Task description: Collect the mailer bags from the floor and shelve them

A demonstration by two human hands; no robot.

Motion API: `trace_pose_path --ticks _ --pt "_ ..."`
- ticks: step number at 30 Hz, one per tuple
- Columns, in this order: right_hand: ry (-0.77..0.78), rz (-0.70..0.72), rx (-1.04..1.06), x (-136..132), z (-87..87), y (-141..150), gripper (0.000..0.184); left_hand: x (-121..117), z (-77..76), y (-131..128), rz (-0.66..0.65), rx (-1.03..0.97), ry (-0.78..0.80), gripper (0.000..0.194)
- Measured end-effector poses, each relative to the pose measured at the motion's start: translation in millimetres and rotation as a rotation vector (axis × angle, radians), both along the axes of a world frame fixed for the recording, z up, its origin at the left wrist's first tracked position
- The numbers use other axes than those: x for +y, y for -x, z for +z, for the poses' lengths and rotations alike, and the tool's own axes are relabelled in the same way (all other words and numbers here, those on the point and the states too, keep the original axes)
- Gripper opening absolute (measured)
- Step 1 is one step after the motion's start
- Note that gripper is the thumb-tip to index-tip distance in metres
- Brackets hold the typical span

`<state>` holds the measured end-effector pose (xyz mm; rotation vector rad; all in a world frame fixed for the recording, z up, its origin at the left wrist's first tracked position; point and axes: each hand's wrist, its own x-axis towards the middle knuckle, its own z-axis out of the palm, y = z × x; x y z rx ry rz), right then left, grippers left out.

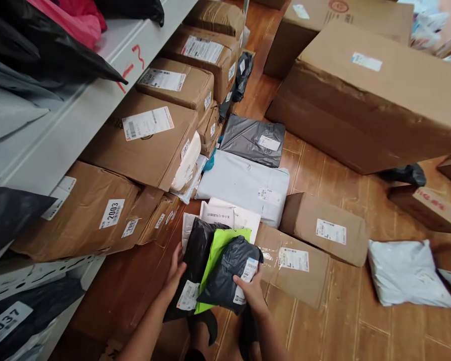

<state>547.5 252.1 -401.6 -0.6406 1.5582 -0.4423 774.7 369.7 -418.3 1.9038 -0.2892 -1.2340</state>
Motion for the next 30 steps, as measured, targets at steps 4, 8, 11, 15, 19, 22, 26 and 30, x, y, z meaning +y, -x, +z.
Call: trace_pose_path --ticks 4,8,11,15,19,22,26,30 --pt "-0.352 -0.083 -0.267 -15 -2.8 13 0.095 -6 13.6 25 -0.163 -0.005 0.022 0.09" --pt "-0.439 -0.052 -0.373 -25 -12.9 24 0.065 -11 23.5 38 -0.152 -0.414 -0.055 0.074" --pt "-0.375 -0.067 -0.337 -26 -23.1 29 0.062 -19 44.9 49 -0.223 -0.702 0.008 0.06" --pt "-0.363 0.018 -0.344 -23 -32.4 32 0.061 -49 74.1 76 -0.514 -0.447 -0.204 0.055" --pt "-0.359 0.045 -0.363 -21 -25.2 34 0.073 -81 83.3 101 -0.381 -0.183 -0.336 0.067" --pt "-0.269 0.049 -0.3 -23 -0.1 40 0.089 -88 88.0 109 -0.272 0.059 -0.299 0.076" --pt "-0.139 0.282 -0.107 -24 55.7 59 0.091 -72 112.6 116 -0.147 0.239 -0.086 0.067" --pt "0.102 0.4 0.094 -11 116.2 74 0.091 -40 155.9 129 0.037 0.393 -0.093 0.061"
